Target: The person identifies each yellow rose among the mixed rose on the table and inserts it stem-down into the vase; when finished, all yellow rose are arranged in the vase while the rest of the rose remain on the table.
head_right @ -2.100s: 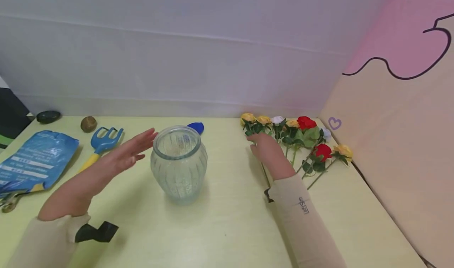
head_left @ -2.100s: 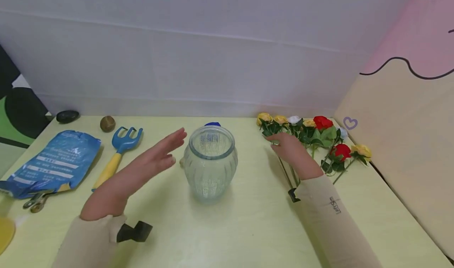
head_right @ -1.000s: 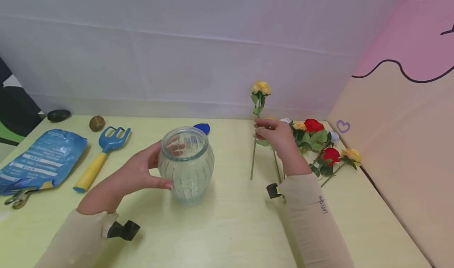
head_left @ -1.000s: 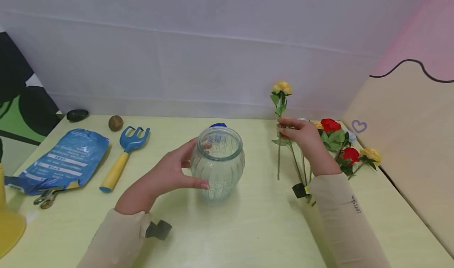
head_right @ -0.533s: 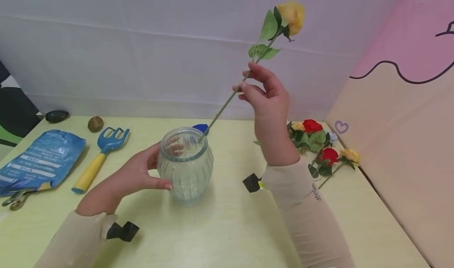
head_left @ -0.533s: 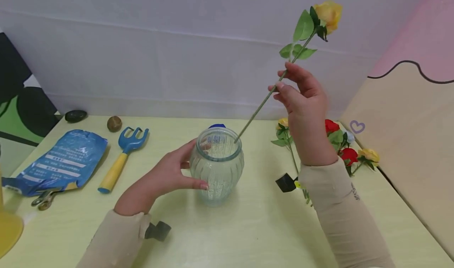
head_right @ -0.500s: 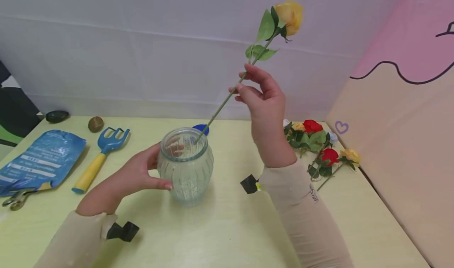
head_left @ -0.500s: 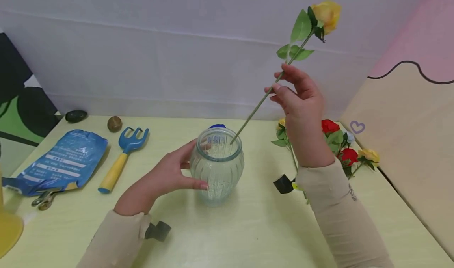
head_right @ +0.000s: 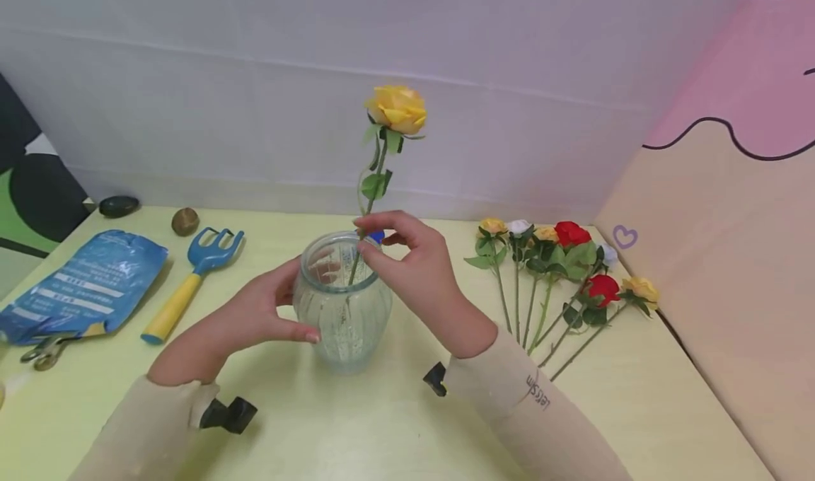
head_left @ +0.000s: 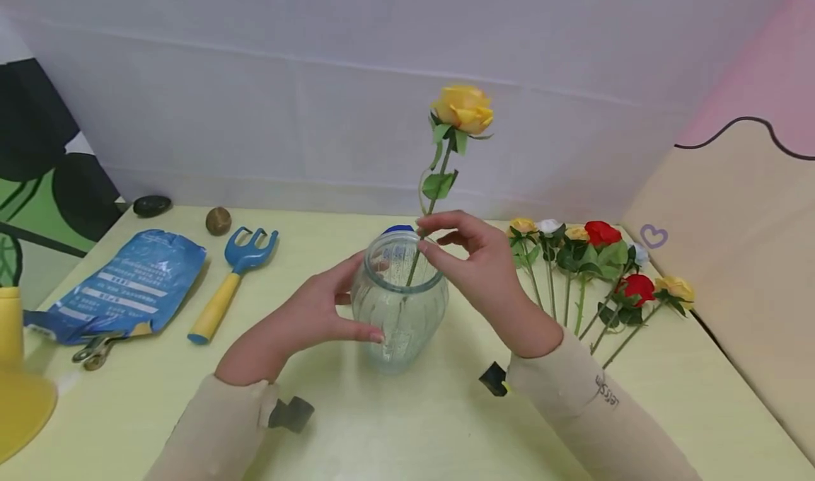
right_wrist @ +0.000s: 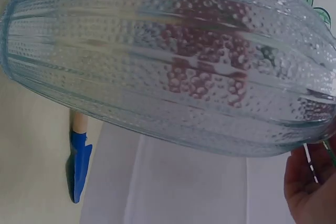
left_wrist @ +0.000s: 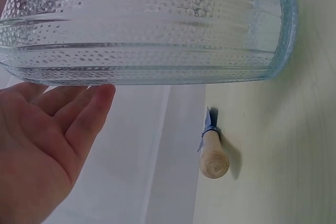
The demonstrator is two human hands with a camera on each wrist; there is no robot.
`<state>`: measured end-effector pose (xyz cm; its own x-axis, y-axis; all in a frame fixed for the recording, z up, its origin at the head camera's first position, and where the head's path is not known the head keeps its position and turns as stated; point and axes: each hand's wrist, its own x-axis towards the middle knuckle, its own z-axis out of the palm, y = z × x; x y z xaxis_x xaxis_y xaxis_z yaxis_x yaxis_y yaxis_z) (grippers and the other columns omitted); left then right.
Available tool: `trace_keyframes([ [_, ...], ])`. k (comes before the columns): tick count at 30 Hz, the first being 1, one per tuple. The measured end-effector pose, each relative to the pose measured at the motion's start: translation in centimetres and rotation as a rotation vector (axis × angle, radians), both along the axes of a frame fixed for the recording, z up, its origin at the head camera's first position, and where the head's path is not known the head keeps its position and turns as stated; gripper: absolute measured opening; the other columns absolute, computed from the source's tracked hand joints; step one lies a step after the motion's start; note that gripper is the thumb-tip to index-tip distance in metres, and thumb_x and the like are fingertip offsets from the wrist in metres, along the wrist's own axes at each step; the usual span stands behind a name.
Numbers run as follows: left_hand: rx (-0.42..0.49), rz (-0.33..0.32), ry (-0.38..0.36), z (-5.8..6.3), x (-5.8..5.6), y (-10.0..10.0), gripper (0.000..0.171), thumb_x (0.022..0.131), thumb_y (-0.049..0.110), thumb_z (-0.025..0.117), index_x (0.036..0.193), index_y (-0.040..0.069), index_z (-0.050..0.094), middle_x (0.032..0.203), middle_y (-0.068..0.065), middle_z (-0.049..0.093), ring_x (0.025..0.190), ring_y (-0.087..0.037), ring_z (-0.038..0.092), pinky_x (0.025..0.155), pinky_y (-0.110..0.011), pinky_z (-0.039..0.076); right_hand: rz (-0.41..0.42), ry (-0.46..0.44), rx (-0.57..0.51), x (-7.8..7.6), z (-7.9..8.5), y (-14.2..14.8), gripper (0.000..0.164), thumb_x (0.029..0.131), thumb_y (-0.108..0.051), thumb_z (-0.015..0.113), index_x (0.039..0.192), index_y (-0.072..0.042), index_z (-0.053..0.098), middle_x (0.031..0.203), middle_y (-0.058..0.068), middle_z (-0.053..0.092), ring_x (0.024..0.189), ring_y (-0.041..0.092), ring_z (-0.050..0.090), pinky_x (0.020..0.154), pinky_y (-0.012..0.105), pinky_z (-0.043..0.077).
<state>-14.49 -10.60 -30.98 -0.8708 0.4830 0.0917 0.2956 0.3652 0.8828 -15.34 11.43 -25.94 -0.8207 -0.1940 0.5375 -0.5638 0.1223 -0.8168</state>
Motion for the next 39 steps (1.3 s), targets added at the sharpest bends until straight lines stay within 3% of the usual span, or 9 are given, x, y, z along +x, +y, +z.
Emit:
trace_keyframes([
  [3, -0.003, -0.007, -0.002, 0.1, 0.0, 0.1, 0.100, 0.065, 0.029, 0.085, 0.146, 0.022, 0.027, 0.128, -0.006, 0.053, 0.110, -0.029, 0.055, 0.086, -0.043, 0.048, 0.000, -0.011, 0.026, 0.2, -0.3, 0.1, 0.013, 0.081, 0.003, 0.066, 0.094, 0.003, 0.068, 0.093, 0.010, 0.065, 0.089, 0.018, 0.057, 0.083, 0.034, 0.047],
  [7, -0.013, -0.007, -0.004, 0.2, 0.0, 0.1, 0.101, 0.065, 0.029, 0.085, 0.146, 0.021, 0.026, 0.129, -0.008, 0.052, 0.110, -0.029, 0.055, 0.086, -0.042, 0.048, 0.030, -0.058, -0.080, 0.3, -0.4, 0.3, 0.009, 0.081, 0.007, 0.065, 0.089, 0.007, 0.067, 0.103, 0.010, 0.060, 0.105, 0.019, 0.052, 0.093, 0.034, 0.043],
  [12, -0.016, -0.009, 0.005, 0.2, 0.0, 0.0, 0.101, 0.065, 0.028, 0.085, 0.146, 0.020, 0.026, 0.131, -0.008, 0.051, 0.111, -0.028, 0.054, 0.087, -0.042, 0.047, 0.109, -0.198, -0.242, 0.1, -0.1, 0.1, 0.026, 0.082, 0.013, 0.058, 0.091, -0.007, 0.072, 0.111, 0.003, 0.060, 0.112, 0.021, 0.053, 0.091, 0.034, 0.046],
  [14, -0.001, -0.018, 0.008, 0.2, 0.0, 0.1, 0.099, 0.065, 0.026, 0.085, 0.145, 0.019, 0.028, 0.131, -0.006, 0.051, 0.112, -0.027, 0.054, 0.088, -0.042, 0.047, 0.162, -0.235, -0.224, -0.2, 0.0, -0.1, 0.027, 0.082, 0.013, 0.058, 0.097, -0.005, 0.072, 0.110, 0.001, 0.062, 0.112, 0.021, 0.053, 0.092, 0.036, 0.046],
  [18, 0.029, -0.029, 0.000, 0.1, 0.0, 0.1, 0.093, 0.066, 0.024, 0.085, 0.142, 0.016, 0.033, 0.130, -0.005, 0.051, 0.112, -0.026, 0.053, 0.090, -0.042, 0.046, 0.257, -0.226, -0.113, -0.7, 0.1, -0.6, 0.026, 0.080, 0.010, 0.060, 0.106, 0.013, 0.061, 0.103, 0.003, 0.067, 0.115, 0.022, 0.050, 0.101, 0.038, 0.037],
  [23, 0.016, -0.021, 0.023, 0.1, 0.1, 0.0, 0.092, 0.066, 0.024, 0.085, 0.142, 0.016, 0.034, 0.130, -0.006, 0.051, 0.112, -0.027, 0.054, 0.090, -0.042, 0.046, 0.304, -0.196, -0.058, -1.2, 0.3, -1.0, 0.034, 0.077, 0.010, 0.063, 0.110, 0.014, 0.058, 0.108, 0.011, 0.065, 0.114, 0.025, 0.051, 0.102, 0.039, 0.033],
  [29, 0.008, -0.012, 0.031, 0.1, 0.0, -0.3, 0.092, 0.067, 0.025, 0.084, 0.143, 0.017, 0.032, 0.136, -0.005, 0.046, 0.118, -0.026, 0.048, 0.093, -0.044, 0.044, 0.302, -0.179, -0.016, -1.4, 0.4, -1.4, 0.024, 0.078, 0.010, 0.063, 0.101, 0.014, 0.063, 0.111, 0.018, 0.063, 0.113, 0.022, 0.053, 0.102, 0.037, 0.035],
  [33, 0.002, -0.015, 0.030, 0.0, -0.2, -0.4, 0.092, 0.069, 0.026, 0.083, 0.144, 0.018, 0.031, 0.138, -0.004, 0.043, 0.121, -0.025, 0.045, 0.094, -0.044, 0.043, 0.304, -0.161, -0.014, -1.5, 0.4, -1.5, 0.017, 0.079, 0.010, 0.063, 0.095, 0.013, 0.064, 0.108, 0.013, 0.064, 0.113, 0.020, 0.053, 0.101, 0.037, 0.036],
  [39, -0.002, -0.021, 0.035, -0.1, -0.3, -0.1, 0.094, 0.066, 0.025, 0.085, 0.143, 0.016, 0.031, 0.135, -0.008, 0.047, 0.116, -0.029, 0.050, 0.092, -0.044, 0.045, 0.278, -0.286, -0.126, -2.6, -0.6, 1.2, 0.026, 0.082, 0.010, 0.055, 0.107, 0.017, 0.056, 0.104, 0.003, 0.065, 0.105, 0.019, 0.056, 0.096, 0.038, 0.041],
])
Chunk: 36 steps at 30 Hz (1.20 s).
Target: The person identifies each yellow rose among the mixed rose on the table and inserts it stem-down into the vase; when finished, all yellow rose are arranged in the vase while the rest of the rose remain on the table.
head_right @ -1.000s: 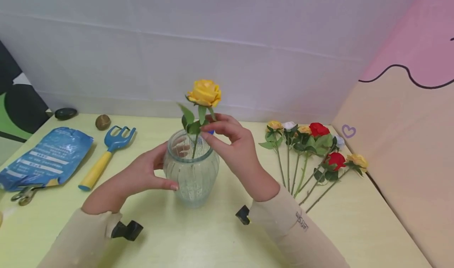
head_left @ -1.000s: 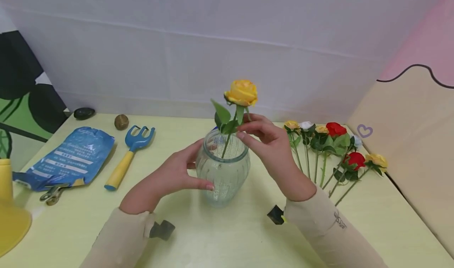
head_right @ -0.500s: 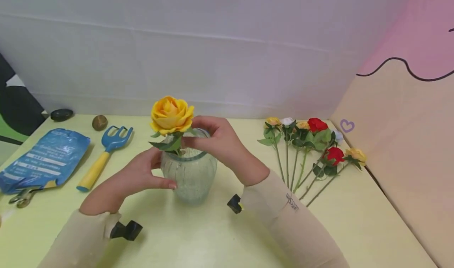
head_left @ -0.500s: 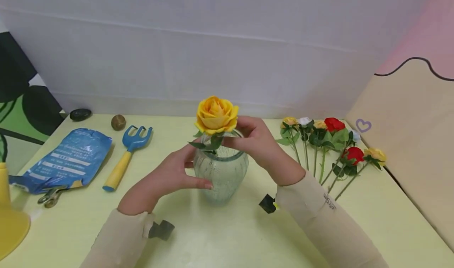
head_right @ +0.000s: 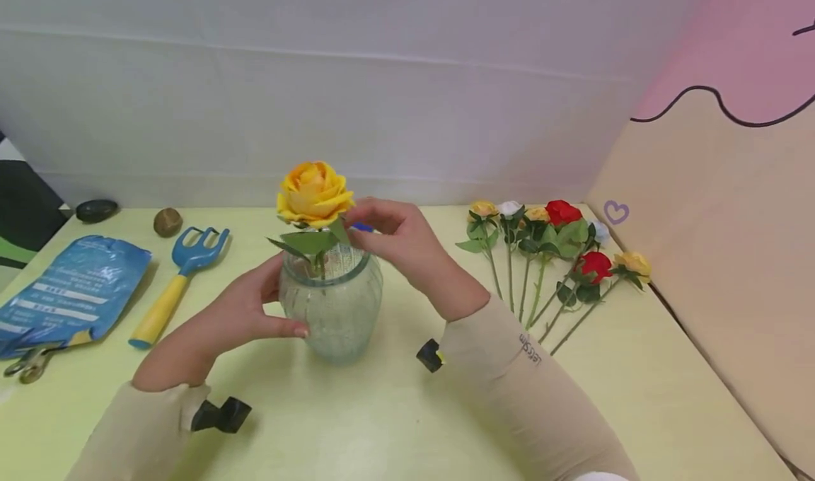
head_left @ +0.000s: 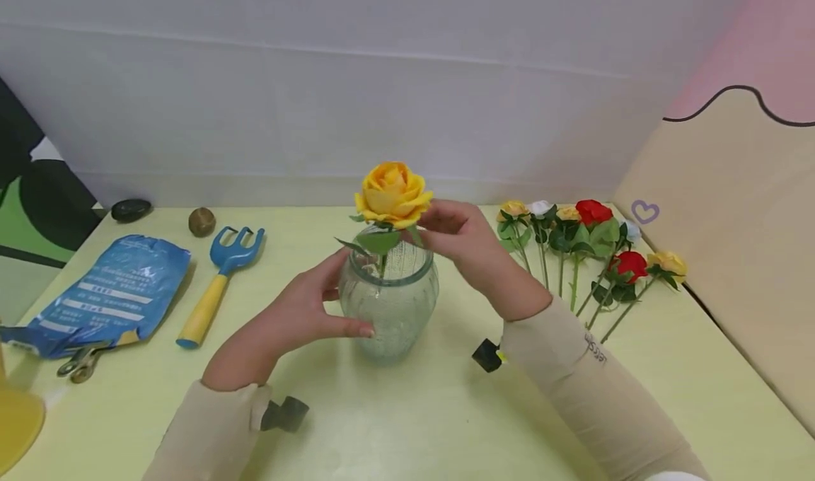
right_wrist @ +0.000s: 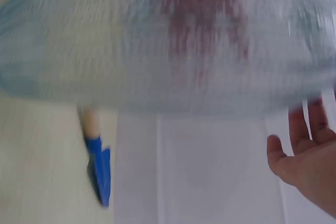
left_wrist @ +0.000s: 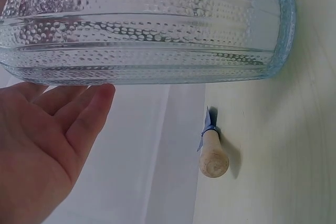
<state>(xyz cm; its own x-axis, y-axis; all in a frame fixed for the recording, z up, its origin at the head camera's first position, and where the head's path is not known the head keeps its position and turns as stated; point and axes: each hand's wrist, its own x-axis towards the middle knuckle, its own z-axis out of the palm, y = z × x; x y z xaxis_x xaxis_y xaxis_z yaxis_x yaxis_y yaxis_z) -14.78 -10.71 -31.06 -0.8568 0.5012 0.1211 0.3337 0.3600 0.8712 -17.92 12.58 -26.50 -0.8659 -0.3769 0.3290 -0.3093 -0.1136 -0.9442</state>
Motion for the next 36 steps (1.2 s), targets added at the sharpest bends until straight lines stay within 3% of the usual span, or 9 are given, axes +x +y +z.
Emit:
trace_keyframes([
  [4, -0.006, 0.014, 0.006, -0.1, 0.1, 0.0, 0.100, 0.065, 0.025, 0.085, 0.146, 0.019, 0.028, 0.132, -0.008, 0.049, 0.113, -0.030, 0.053, 0.090, -0.044, 0.046, -0.195, -0.127, 0.085, -2.2, -0.9, 3.5, 0.033, 0.087, 0.001, 0.056, 0.118, 0.013, 0.053, 0.106, 0.001, 0.063, 0.102, 0.017, 0.053, 0.094, 0.035, 0.041],
  [9, -0.013, 0.019, 0.010, -0.1, 0.1, 0.1, 0.100, 0.064, 0.026, 0.086, 0.146, 0.022, 0.027, 0.131, -0.007, 0.050, 0.113, -0.030, 0.053, 0.090, -0.044, 0.046, -0.404, -0.246, 0.339, -5.9, -2.7, 9.1, 0.027, 0.090, -0.016, 0.061, 0.110, 0.002, 0.059, 0.103, 0.003, 0.059, 0.097, 0.021, 0.053, 0.093, 0.035, 0.040],
  [12, -0.016, 0.022, 0.003, 0.0, 0.1, 0.1, 0.100, 0.065, 0.027, 0.085, 0.146, 0.022, 0.027, 0.131, -0.007, 0.051, 0.113, -0.030, 0.052, 0.090, -0.045, 0.046, -0.477, -0.328, 0.499, -7.2, -4.1, 11.9, 0.030, 0.091, -0.018, 0.058, 0.116, 0.000, 0.059, 0.114, 0.009, 0.057, 0.105, 0.026, 0.052, 0.096, 0.040, 0.039],
  [16, -0.016, 0.023, -0.011, 0.1, 0.1, 0.1, 0.101, 0.065, 0.027, 0.085, 0.146, 0.022, 0.027, 0.131, -0.007, 0.050, 0.114, -0.031, 0.052, 0.090, -0.046, 0.045, -0.481, -0.423, 0.774, -8.0, -5.9, 14.4, 0.036, 0.094, -0.018, 0.052, 0.124, 0.001, 0.054, 0.130, 0.019, 0.046, 0.116, 0.037, 0.043, 0.098, 0.048, 0.036],
  [20, -0.015, 0.022, -0.018, 0.1, 0.1, 0.1, 0.101, 0.065, 0.028, 0.085, 0.146, 0.023, 0.026, 0.132, -0.007, 0.050, 0.114, -0.031, 0.052, 0.090, -0.048, 0.045, -0.461, -0.448, 0.947, -8.4, -7.5, 15.6, 0.034, 0.093, -0.016, 0.048, 0.123, -0.002, 0.056, 0.132, 0.022, 0.044, 0.117, 0.038, 0.042, 0.095, 0.049, 0.038],
  [28, -0.011, 0.015, -0.030, 0.3, 0.2, 0.2, 0.101, 0.066, 0.027, 0.085, 0.147, 0.021, 0.025, 0.131, -0.010, 0.051, 0.111, -0.032, 0.054, 0.088, -0.048, 0.046, -0.439, -0.405, 1.061, -9.1, -8.9, 15.6, 0.035, 0.089, -0.015, 0.050, 0.119, 0.000, 0.060, 0.125, 0.023, 0.051, 0.110, 0.035, 0.047, 0.086, 0.041, 0.043],
  [36, -0.005, 0.015, -0.057, 0.3, 0.3, 0.1, 0.101, 0.066, 0.028, 0.084, 0.147, 0.023, 0.024, 0.131, -0.009, 0.051, 0.110, -0.033, 0.054, 0.088, -0.051, 0.045, -0.401, -0.355, 1.133, -9.0, -8.9, 15.4, 0.033, 0.088, -0.013, 0.057, 0.117, 0.001, 0.062, 0.127, 0.024, 0.050, 0.118, 0.039, 0.042, 0.091, 0.044, 0.042],
])
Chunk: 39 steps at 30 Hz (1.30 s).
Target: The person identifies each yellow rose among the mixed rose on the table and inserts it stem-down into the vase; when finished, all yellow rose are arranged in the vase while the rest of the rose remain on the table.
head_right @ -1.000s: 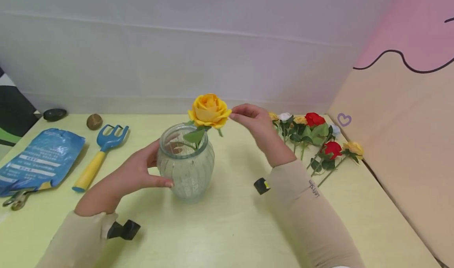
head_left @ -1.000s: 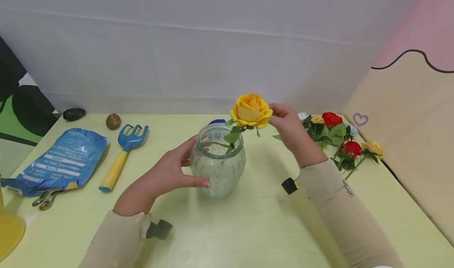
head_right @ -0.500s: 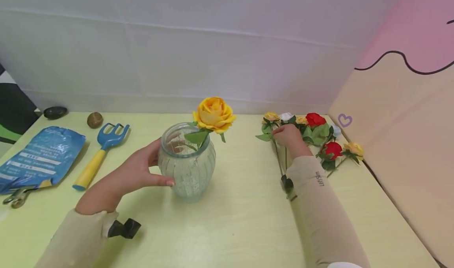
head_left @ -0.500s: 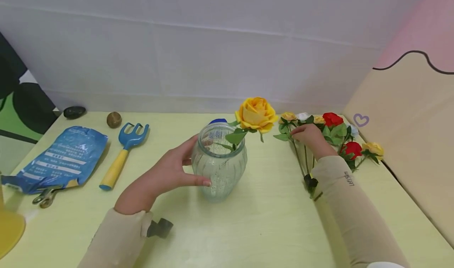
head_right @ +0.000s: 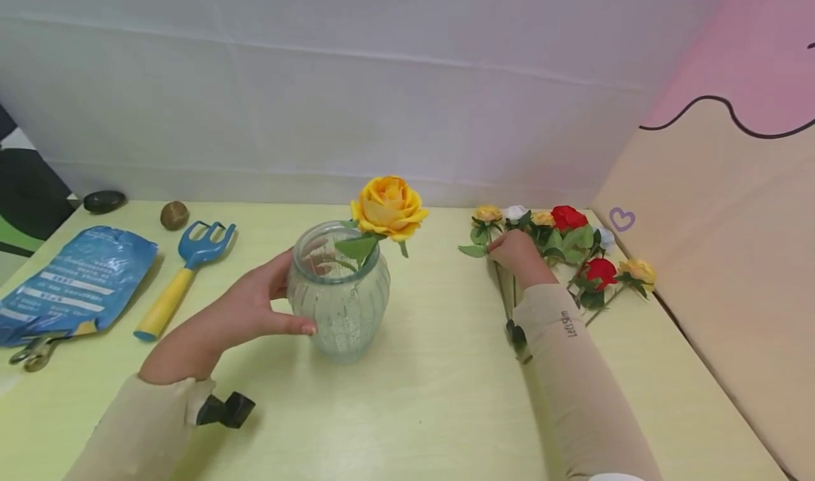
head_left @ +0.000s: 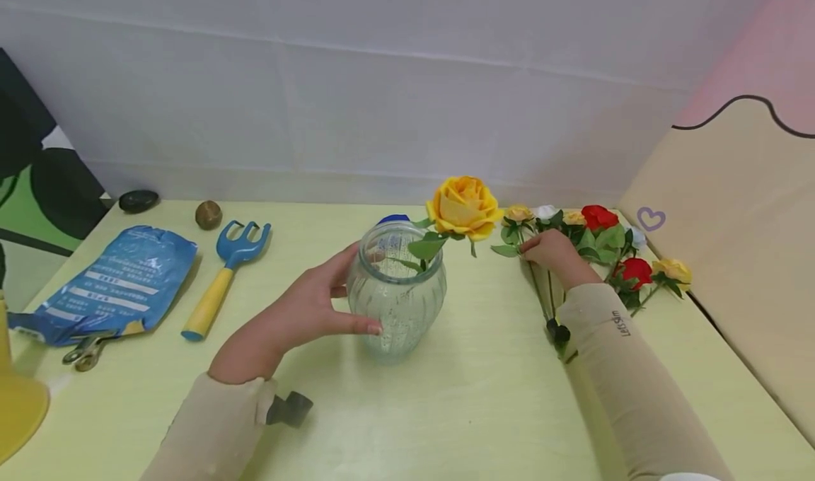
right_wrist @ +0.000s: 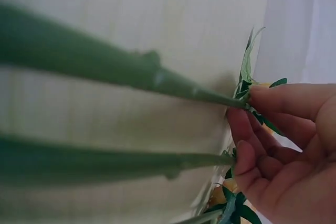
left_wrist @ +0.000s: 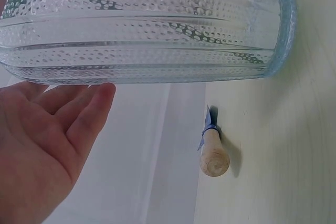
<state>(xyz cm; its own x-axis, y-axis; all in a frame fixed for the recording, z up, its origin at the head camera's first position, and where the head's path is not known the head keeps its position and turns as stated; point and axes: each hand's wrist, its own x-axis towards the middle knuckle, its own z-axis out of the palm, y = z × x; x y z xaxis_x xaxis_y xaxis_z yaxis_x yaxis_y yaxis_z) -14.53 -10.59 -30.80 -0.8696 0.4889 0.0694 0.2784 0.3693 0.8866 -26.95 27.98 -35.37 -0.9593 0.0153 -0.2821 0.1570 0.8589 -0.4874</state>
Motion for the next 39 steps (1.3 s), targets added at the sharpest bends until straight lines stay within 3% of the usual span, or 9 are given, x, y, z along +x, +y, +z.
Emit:
trace_keyframes([
  [5, -0.012, 0.010, -0.011, -0.1, 0.1, 0.0, 0.102, 0.065, 0.030, 0.085, 0.147, 0.023, 0.024, 0.131, -0.009, 0.051, 0.110, -0.034, 0.054, 0.088, -0.052, 0.044, -0.033, 0.001, -0.099, 0.4, 0.0, 0.3, 0.038, 0.086, -0.013, 0.062, 0.121, 0.001, 0.059, 0.128, 0.022, 0.050, 0.118, 0.037, 0.043, 0.094, 0.045, 0.041],
  [15, -0.019, 0.010, 0.005, 0.1, 0.0, 0.0, 0.102, 0.065, 0.029, 0.085, 0.147, 0.024, 0.024, 0.131, -0.009, 0.050, 0.111, -0.033, 0.054, 0.088, -0.051, 0.045, -0.105, 0.005, -0.462, 1.4, 1.3, 0.4, 0.051, 0.088, -0.017, 0.062, 0.133, 0.002, 0.046, 0.129, 0.021, 0.049, 0.101, 0.021, 0.060, 0.092, 0.036, 0.045],
  [22, -0.008, 0.002, 0.007, 0.1, 0.0, 0.0, 0.101, 0.066, 0.028, 0.085, 0.147, 0.023, 0.024, 0.131, -0.010, 0.050, 0.111, -0.034, 0.054, 0.089, -0.052, 0.044, -0.172, -0.029, -0.648, 1.8, 0.8, 0.5, 0.046, 0.093, -0.012, 0.054, 0.135, 0.002, 0.041, 0.131, 0.017, 0.045, 0.117, 0.028, 0.046, 0.101, 0.033, 0.037],
  [26, -0.006, -0.002, 0.016, 0.0, 0.0, 0.0, 0.101, 0.066, 0.028, 0.085, 0.147, 0.023, 0.024, 0.131, -0.010, 0.050, 0.111, -0.033, 0.054, 0.089, -0.050, 0.045, -0.216, -0.033, -0.670, 1.9, 0.6, 0.6, 0.045, 0.092, -0.014, 0.058, 0.131, 0.004, 0.045, 0.110, 0.004, 0.056, 0.104, 0.020, 0.055, 0.095, 0.031, 0.042],
  [30, -0.014, 0.002, 0.015, 0.1, 0.0, 0.0, 0.101, 0.066, 0.027, 0.085, 0.147, 0.022, 0.024, 0.130, -0.010, 0.051, 0.110, -0.033, 0.054, 0.088, -0.050, 0.045, -0.167, -0.058, -0.617, 1.8, 0.2, 0.9, 0.043, 0.091, -0.015, 0.060, 0.128, 0.005, 0.050, 0.094, -0.006, 0.063, 0.086, 0.011, 0.060, 0.081, 0.026, 0.049],
  [35, -0.020, 0.013, 0.002, 0.2, 0.1, 0.0, 0.102, 0.065, 0.027, 0.085, 0.147, 0.022, 0.024, 0.130, -0.010, 0.051, 0.109, -0.034, 0.055, 0.088, -0.050, 0.045, -0.083, -0.107, -0.588, 1.8, -0.1, 0.8, 0.043, 0.091, -0.010, 0.058, 0.129, 0.007, 0.048, 0.097, -0.004, 0.066, 0.078, 0.006, 0.060, 0.074, 0.024, 0.049],
  [39, -0.013, 0.011, -0.003, 0.1, 0.1, 0.1, 0.102, 0.065, 0.027, 0.085, 0.147, 0.022, 0.024, 0.131, -0.010, 0.050, 0.110, -0.034, 0.054, 0.088, -0.050, 0.045, -0.088, -0.086, -0.659, 2.7, 0.4, 0.4, 0.045, 0.091, -0.012, 0.058, 0.132, 0.003, 0.046, 0.104, -0.001, 0.063, 0.082, 0.008, 0.061, 0.077, 0.024, 0.049],
])
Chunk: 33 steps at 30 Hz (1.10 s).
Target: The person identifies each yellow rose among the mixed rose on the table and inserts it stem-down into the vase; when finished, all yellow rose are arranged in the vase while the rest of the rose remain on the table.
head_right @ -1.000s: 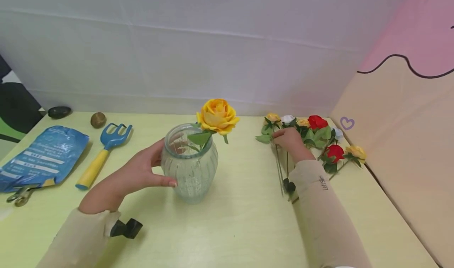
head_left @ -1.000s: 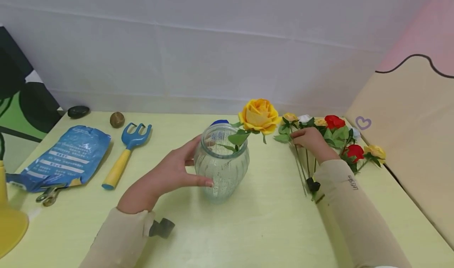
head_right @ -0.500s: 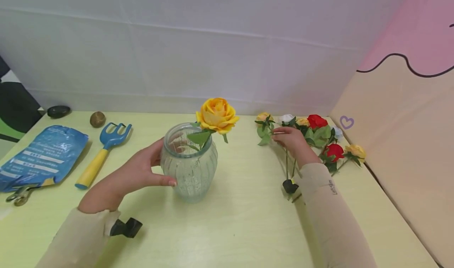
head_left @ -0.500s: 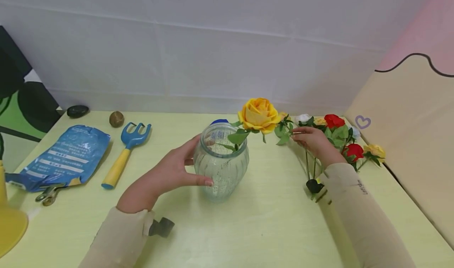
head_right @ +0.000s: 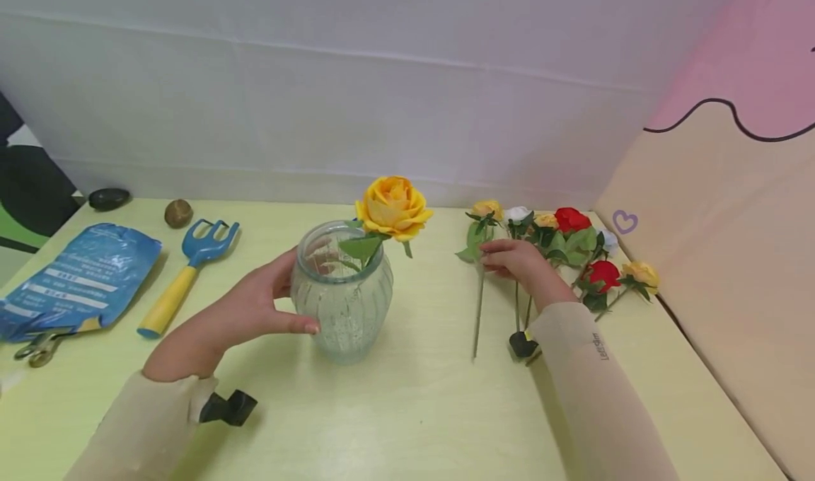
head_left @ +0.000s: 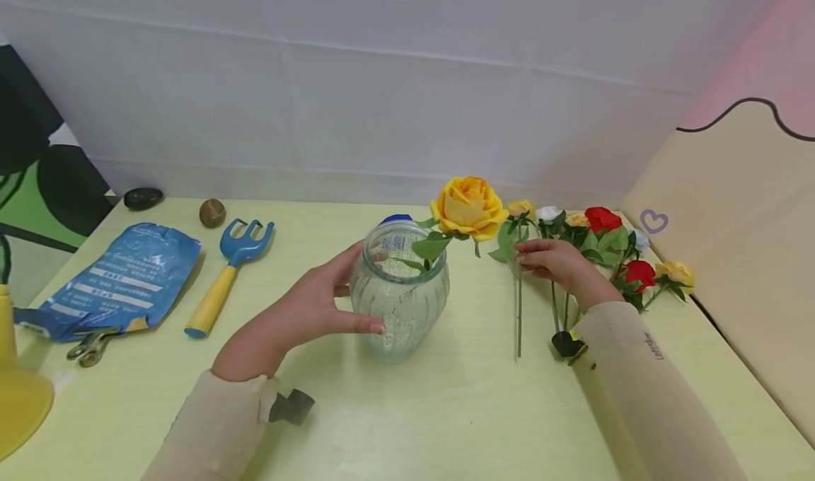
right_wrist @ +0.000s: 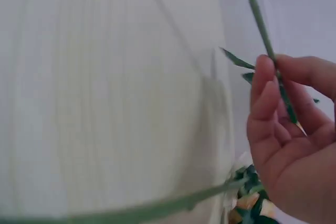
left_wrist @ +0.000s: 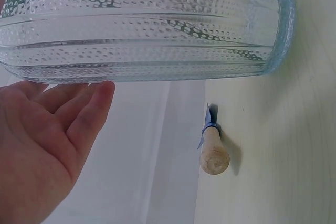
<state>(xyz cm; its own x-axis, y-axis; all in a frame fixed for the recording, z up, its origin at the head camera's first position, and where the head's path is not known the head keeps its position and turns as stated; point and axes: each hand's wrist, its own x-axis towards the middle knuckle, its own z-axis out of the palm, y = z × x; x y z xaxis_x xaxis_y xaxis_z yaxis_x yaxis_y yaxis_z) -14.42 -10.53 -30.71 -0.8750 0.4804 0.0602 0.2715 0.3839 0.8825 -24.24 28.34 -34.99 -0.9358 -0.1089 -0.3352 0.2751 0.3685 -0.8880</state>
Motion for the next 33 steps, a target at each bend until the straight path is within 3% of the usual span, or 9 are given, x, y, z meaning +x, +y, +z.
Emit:
trace_keyframes([
  [2, 0.002, -0.005, -0.002, 0.0, 0.0, 0.0, 0.101, 0.066, 0.028, 0.085, 0.147, 0.022, 0.024, 0.131, -0.010, 0.050, 0.110, -0.034, 0.054, 0.088, -0.051, 0.045, -0.046, 0.046, -0.091, 1.0, 1.0, -0.4, 0.041, 0.091, -0.013, 0.059, 0.129, -0.001, 0.049, 0.102, -0.002, 0.062, 0.083, 0.008, 0.061, 0.077, 0.024, 0.049],
  [5, 0.003, -0.009, -0.007, 0.0, 0.0, 0.1, 0.101, 0.066, 0.028, 0.085, 0.147, 0.022, 0.025, 0.130, -0.009, 0.050, 0.110, -0.033, 0.054, 0.088, -0.050, 0.046, -0.153, 0.192, -0.361, 3.0, 3.6, -1.1, 0.027, 0.089, -0.008, 0.060, 0.116, -0.005, 0.057, 0.094, -0.001, 0.062, 0.079, 0.011, 0.062, 0.073, 0.022, 0.050],
  [9, 0.002, -0.006, -0.006, 0.1, 0.1, 0.1, 0.100, 0.066, 0.028, 0.085, 0.146, 0.023, 0.025, 0.130, -0.008, 0.050, 0.110, -0.033, 0.054, 0.088, -0.049, 0.046, -0.298, 0.498, -0.842, 5.9, 8.0, -2.6, 0.015, 0.085, 0.008, 0.059, 0.098, 0.000, 0.061, 0.084, 0.008, 0.061, 0.068, 0.018, 0.063, 0.058, 0.021, 0.050],
  [11, 0.004, -0.002, -0.005, 0.2, 0.1, 0.0, 0.100, 0.066, 0.028, 0.085, 0.147, 0.022, 0.025, 0.131, -0.009, 0.050, 0.111, -0.034, 0.053, 0.088, -0.050, 0.045, -0.360, 0.647, -1.009, 7.3, 10.1, -3.6, 0.016, 0.084, 0.012, 0.058, 0.097, 0.004, 0.059, 0.084, 0.012, 0.059, 0.064, 0.023, 0.062, 0.053, 0.023, 0.049],
  [13, -0.001, 0.004, -0.006, 0.2, 0.1, -0.1, 0.101, 0.066, 0.028, 0.085, 0.147, 0.022, 0.024, 0.131, -0.009, 0.050, 0.111, -0.034, 0.053, 0.088, -0.051, 0.045, -0.407, 0.768, -1.100, 8.5, 11.8, -4.9, 0.019, 0.082, 0.014, 0.059, 0.099, 0.007, 0.056, 0.086, 0.015, 0.056, 0.062, 0.027, 0.061, 0.051, 0.025, 0.049],
  [17, -0.002, 0.013, -0.015, 0.0, 0.2, -0.2, 0.102, 0.066, 0.029, 0.085, 0.147, 0.022, 0.023, 0.132, -0.010, 0.049, 0.111, -0.035, 0.053, 0.089, -0.053, 0.044, -0.432, 0.904, -1.122, 10.3, 13.3, -7.7, 0.025, 0.078, 0.016, 0.062, 0.101, 0.011, 0.052, 0.085, 0.019, 0.052, 0.061, 0.031, 0.059, 0.052, 0.028, 0.049],
  [22, 0.009, 0.009, -0.028, -0.3, 0.1, 0.0, 0.102, 0.065, 0.029, 0.085, 0.147, 0.023, 0.024, 0.131, -0.010, 0.049, 0.109, -0.035, 0.054, 0.087, -0.051, 0.045, -0.403, 1.029, -0.983, 11.2, 12.8, -10.2, 0.024, 0.078, 0.015, 0.063, 0.099, 0.013, 0.053, 0.086, 0.020, 0.051, 0.064, 0.033, 0.060, 0.058, 0.031, 0.050],
  [29, -0.007, 0.001, -0.021, -0.3, 0.1, 0.1, 0.102, 0.066, 0.030, 0.084, 0.147, 0.024, 0.023, 0.132, -0.009, 0.049, 0.109, -0.034, 0.054, 0.087, -0.051, 0.046, -0.340, 1.342, -0.779, 11.0, 11.8, -12.2, 0.019, 0.076, 0.020, 0.060, 0.093, 0.014, 0.054, 0.084, 0.019, 0.053, 0.066, 0.030, 0.063, 0.064, 0.030, 0.050],
  [33, -0.003, 0.004, -0.020, -0.2, 0.1, 0.0, 0.102, 0.066, 0.030, 0.084, 0.147, 0.023, 0.023, 0.132, -0.009, 0.049, 0.110, -0.034, 0.054, 0.088, -0.051, 0.045, -0.266, 1.478, -0.776, 10.5, 12.1, -13.6, 0.019, 0.072, 0.022, 0.060, 0.088, 0.016, 0.053, 0.081, 0.019, 0.053, 0.063, 0.028, 0.062, 0.065, 0.030, 0.052],
])
